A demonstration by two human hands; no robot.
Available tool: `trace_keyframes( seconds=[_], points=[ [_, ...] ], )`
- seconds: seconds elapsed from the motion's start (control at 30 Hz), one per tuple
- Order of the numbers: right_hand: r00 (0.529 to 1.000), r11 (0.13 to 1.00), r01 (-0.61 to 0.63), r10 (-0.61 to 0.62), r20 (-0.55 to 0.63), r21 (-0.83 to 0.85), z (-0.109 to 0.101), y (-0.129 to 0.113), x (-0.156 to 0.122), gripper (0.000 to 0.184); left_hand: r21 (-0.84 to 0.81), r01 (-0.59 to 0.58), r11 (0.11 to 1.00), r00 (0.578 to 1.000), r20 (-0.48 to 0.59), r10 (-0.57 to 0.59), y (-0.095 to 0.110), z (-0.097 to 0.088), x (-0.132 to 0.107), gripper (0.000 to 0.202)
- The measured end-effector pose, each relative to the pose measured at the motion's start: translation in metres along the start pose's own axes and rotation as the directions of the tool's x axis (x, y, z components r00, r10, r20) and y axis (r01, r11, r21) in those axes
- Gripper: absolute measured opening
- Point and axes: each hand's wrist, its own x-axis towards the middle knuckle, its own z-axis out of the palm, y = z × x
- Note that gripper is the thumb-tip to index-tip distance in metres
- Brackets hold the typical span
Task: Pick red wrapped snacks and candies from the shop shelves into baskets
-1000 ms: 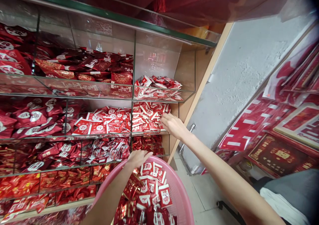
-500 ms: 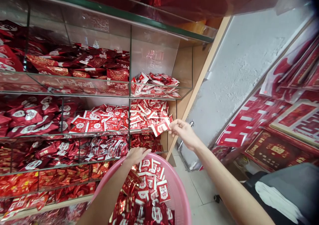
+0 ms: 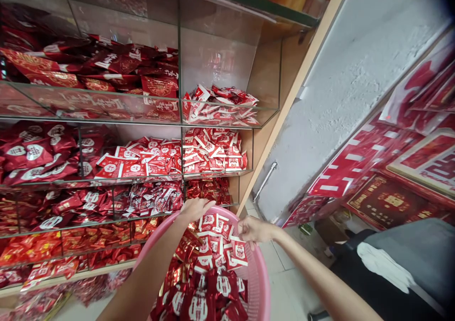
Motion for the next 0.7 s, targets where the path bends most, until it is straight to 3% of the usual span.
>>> trace_keyframes(
  seconds=[0.33, 0.43, 0.5, 0.6, 0.7],
  points=[
    [0.983, 0.97, -0.078, 0.114, 0.146, -0.228, 0.006, 0.003, 0.023, 0.013, 0.02, -0.01, 1.0, 1.0, -0.009, 0.01, 0.003, -0.005, -0.003, 0.076],
    [0.996, 0.871, -0.068, 0.032, -0.083, -0.487, 0.007, -0.003, 0.024, 0.012, 0.021, 0.0, 1.0, 1.0, -0.011, 0.0, 0.003, -0.004, -0.003, 0.075],
    [0.967, 0.784, -0.061, -0.107, -0.232, -0.617, 0.004, -0.013, 0.02, 0.01, 0.028, 0.004, 1.0, 1.0, -0.019, -0.003, 0.003, -0.003, -0.003, 0.075],
    [0.922, 0.745, -0.019, -0.244, -0.299, -0.667, -0.006, -0.037, 0.01, 0.007, 0.037, 0.0, 0.999, 1.0, -0.032, 0.001, 0.002, -0.002, -0.003, 0.076],
    [0.858, 0.736, 0.022, -0.361, -0.365, -0.676, -0.018, -0.069, -0.003, 0.017, 0.047, -0.017, 0.999, 0.999, -0.048, 0.019, 0.001, -0.001, -0.003, 0.077]
  ],
)
